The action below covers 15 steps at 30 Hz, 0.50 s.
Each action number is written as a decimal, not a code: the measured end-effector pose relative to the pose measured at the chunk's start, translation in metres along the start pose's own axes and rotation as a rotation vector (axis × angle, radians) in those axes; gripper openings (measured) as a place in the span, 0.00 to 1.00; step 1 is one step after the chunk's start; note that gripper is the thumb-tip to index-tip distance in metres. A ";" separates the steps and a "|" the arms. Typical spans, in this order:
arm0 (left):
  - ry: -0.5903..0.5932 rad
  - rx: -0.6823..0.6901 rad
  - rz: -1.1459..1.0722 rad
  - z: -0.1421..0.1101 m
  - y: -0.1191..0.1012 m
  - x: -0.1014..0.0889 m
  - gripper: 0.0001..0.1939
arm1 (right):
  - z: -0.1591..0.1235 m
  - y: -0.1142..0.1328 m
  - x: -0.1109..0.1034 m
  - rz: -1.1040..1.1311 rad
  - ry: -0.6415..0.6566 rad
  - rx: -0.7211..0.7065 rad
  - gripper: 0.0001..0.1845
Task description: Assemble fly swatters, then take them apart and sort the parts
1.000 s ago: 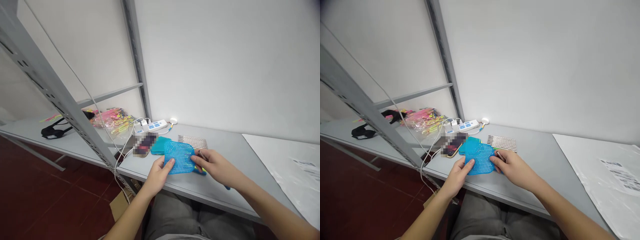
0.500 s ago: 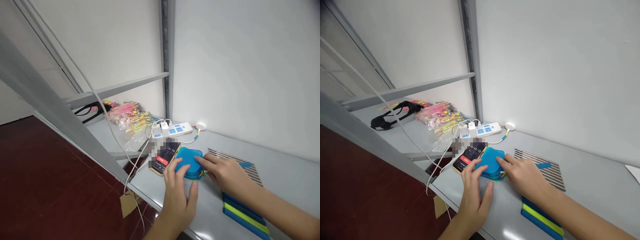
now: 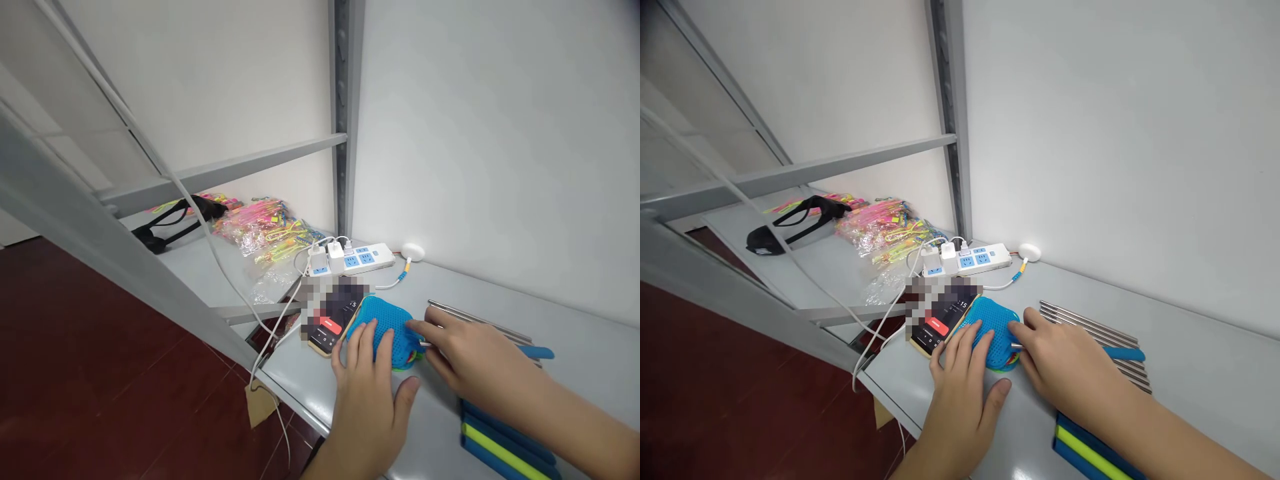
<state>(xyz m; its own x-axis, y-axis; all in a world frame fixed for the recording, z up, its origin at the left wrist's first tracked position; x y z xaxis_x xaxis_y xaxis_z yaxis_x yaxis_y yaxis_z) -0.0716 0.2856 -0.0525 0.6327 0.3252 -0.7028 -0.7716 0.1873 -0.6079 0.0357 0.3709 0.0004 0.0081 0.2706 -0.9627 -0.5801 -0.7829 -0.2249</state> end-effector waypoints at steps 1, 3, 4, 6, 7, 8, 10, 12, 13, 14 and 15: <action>-0.004 -0.001 0.001 0.000 -0.001 -0.001 0.28 | -0.004 -0.002 -0.004 0.006 -0.023 0.016 0.17; -0.014 0.004 0.006 0.000 -0.003 -0.003 0.27 | -0.015 -0.006 -0.013 0.060 -0.061 0.044 0.16; -0.020 0.008 0.009 0.000 -0.003 -0.005 0.27 | -0.023 -0.009 -0.019 0.113 -0.082 0.058 0.16; -0.041 0.025 0.009 0.001 -0.005 -0.009 0.25 | -0.041 -0.017 -0.035 0.257 -0.129 0.104 0.15; -0.054 0.037 0.003 0.001 -0.006 -0.011 0.24 | -0.052 -0.023 -0.043 0.335 -0.157 0.146 0.15; -0.064 0.055 -0.009 0.001 -0.009 -0.013 0.22 | -0.063 -0.029 -0.052 0.411 -0.190 0.206 0.15; -0.073 0.111 -0.064 0.002 -0.022 -0.015 0.20 | -0.085 -0.042 -0.068 0.572 -0.261 0.365 0.13; -0.046 0.194 -0.170 0.001 -0.047 -0.012 0.18 | -0.106 -0.050 -0.081 0.816 -0.361 0.536 0.12; -0.020 0.241 -0.237 0.001 -0.064 -0.009 0.18 | -0.114 -0.050 -0.085 0.983 -0.425 0.607 0.12; 0.014 0.288 -0.307 0.000 -0.084 -0.004 0.19 | -0.122 -0.049 -0.088 1.167 -0.497 0.660 0.12; 0.044 0.332 -0.369 -0.002 -0.105 0.000 0.19 | -0.128 -0.046 -0.091 1.343 -0.577 0.698 0.11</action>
<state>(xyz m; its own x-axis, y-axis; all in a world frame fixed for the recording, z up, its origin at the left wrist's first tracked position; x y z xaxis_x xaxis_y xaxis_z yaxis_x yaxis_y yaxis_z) 0.0100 0.2645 0.0110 0.8642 0.1436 -0.4823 -0.4706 0.5702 -0.6734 0.1660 0.3108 0.0787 -0.9809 -0.0739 -0.1801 -0.1547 -0.2658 0.9515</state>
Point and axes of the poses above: each hand's wrist, its own z-axis towards the middle knuckle, its own x-axis out of the palm, y = z × x, the point moved 7 cm from there along z, towards the middle knuckle, and after that the axes turned 9 degrees about -z, right-handed, at the moved point
